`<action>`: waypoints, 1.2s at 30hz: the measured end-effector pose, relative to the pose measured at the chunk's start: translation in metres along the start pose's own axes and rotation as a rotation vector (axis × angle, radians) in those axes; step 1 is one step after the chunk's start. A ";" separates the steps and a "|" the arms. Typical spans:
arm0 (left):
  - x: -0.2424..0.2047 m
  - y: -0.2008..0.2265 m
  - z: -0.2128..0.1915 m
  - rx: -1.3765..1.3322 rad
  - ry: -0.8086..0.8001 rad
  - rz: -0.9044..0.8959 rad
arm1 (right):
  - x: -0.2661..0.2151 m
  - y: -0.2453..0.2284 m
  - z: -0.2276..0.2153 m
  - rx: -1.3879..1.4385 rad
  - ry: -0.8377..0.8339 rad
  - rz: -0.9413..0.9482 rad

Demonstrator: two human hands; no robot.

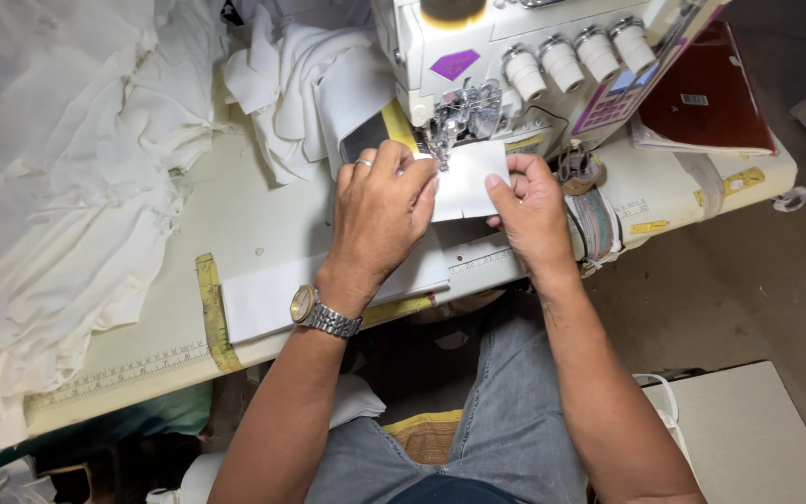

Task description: Cutting and folding white fabric or foam strips to prepare them for sewing.

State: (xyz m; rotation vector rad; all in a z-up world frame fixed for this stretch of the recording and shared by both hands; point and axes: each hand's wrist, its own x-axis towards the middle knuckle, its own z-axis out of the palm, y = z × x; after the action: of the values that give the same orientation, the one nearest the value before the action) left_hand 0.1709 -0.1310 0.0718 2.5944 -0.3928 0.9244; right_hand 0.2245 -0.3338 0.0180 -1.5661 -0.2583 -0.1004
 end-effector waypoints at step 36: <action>-0.136 -0.036 -0.058 -0.049 -0.018 -0.325 | -0.062 -0.006 0.031 -1.064 -0.547 -0.344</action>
State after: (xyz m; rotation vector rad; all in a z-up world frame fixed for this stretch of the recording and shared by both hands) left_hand 0.0505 -0.0554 0.0165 2.5215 0.0053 0.7671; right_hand 0.1603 -0.3088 0.0092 -2.5780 -1.0284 -0.0763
